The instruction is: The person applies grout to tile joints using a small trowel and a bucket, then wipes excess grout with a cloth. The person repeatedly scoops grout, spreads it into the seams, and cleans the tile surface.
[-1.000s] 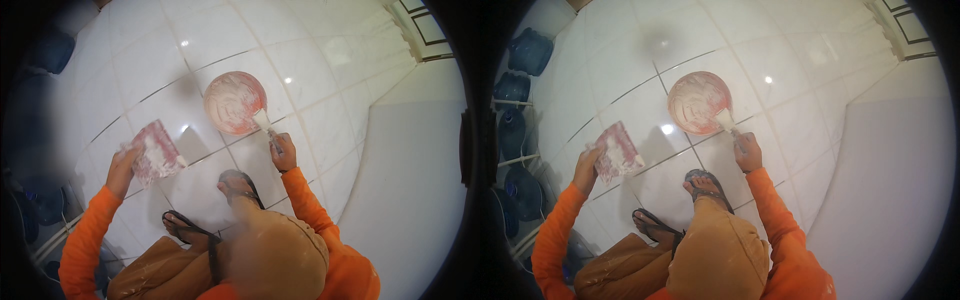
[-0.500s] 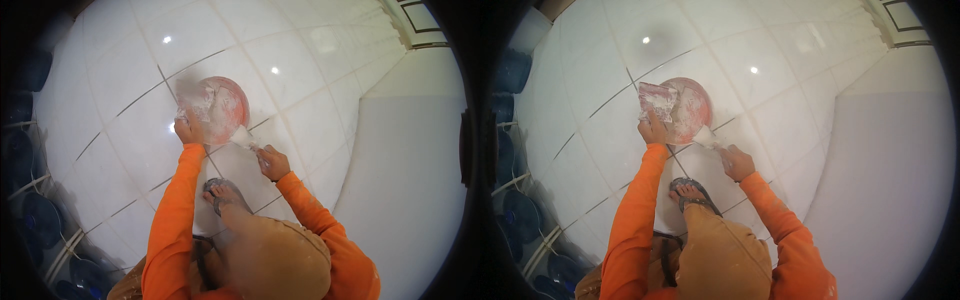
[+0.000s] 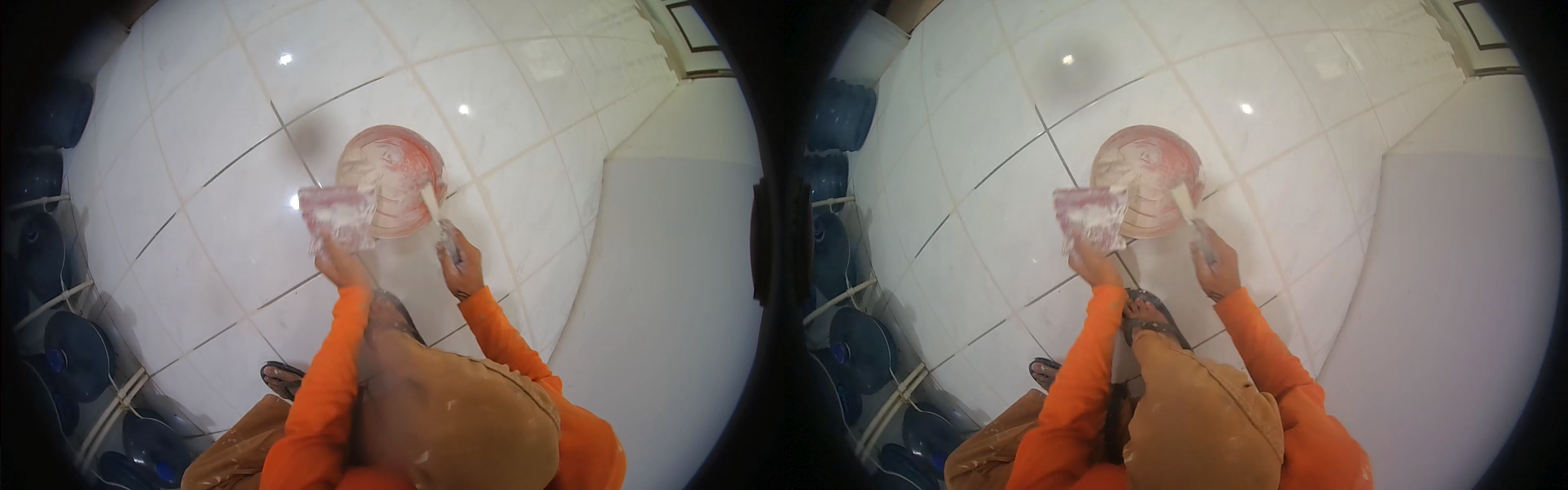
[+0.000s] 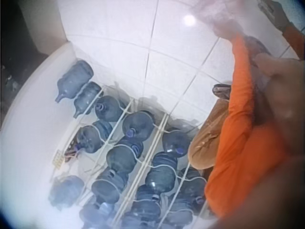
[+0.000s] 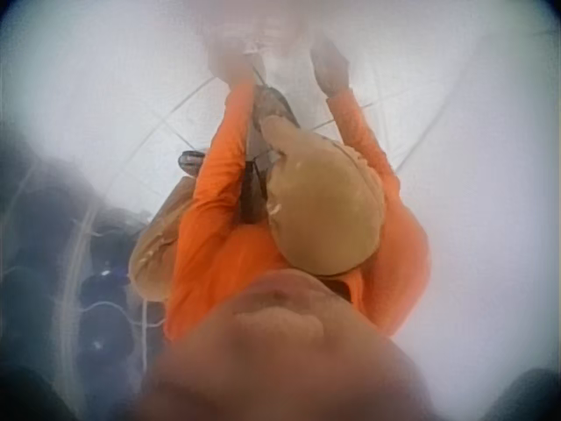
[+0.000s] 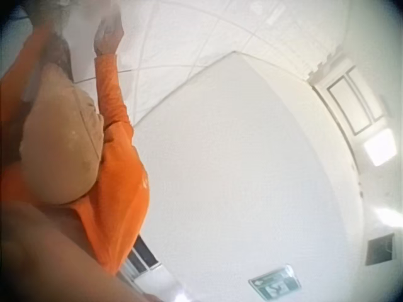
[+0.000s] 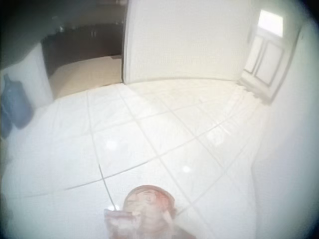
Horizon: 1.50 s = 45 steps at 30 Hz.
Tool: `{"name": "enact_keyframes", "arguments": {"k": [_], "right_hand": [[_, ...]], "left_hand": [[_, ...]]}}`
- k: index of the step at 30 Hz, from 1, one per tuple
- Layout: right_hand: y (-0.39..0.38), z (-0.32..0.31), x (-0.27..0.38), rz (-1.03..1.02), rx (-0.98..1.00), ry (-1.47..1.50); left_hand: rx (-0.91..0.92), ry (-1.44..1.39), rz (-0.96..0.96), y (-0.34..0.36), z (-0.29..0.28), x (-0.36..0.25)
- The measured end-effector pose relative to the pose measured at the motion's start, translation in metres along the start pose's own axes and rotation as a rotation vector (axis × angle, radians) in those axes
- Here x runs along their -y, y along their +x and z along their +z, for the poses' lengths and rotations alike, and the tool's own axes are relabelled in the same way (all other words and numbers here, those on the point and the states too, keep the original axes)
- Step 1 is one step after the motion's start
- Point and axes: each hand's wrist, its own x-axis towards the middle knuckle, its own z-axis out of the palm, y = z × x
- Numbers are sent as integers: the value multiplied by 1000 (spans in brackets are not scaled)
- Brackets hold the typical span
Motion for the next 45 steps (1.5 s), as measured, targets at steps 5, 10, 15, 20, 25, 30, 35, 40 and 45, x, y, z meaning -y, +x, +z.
{"name": "enact_keyframes", "arguments": {"k": [5,10,15,20,25,30,35,40,45], "right_hand": [[56,15,42,14,304,-390],[110,20,77,36,436,-626],[146,33,84,-99,527,-666],[161,40,77,-89,669,-684],[151,40,78,-198,771,-771],[128,46,92,-221,799,-907],[116,35,103,-221,897,-1012],[126,7,93,-124,855,-762],[145,17,99,57,688,-883]], "left_hand": [[-318,-189,-6,22,-5,-24],[3,-245,-81,85,33,-27],[153,229,-82,110,80,-18],[344,210,-59,113,89,-7],[308,317,126,144,91,29],[468,506,13,168,87,46],[281,373,-39,141,96,18],[333,344,-163,124,94,-17],[401,332,-93,124,88,-24]]}}
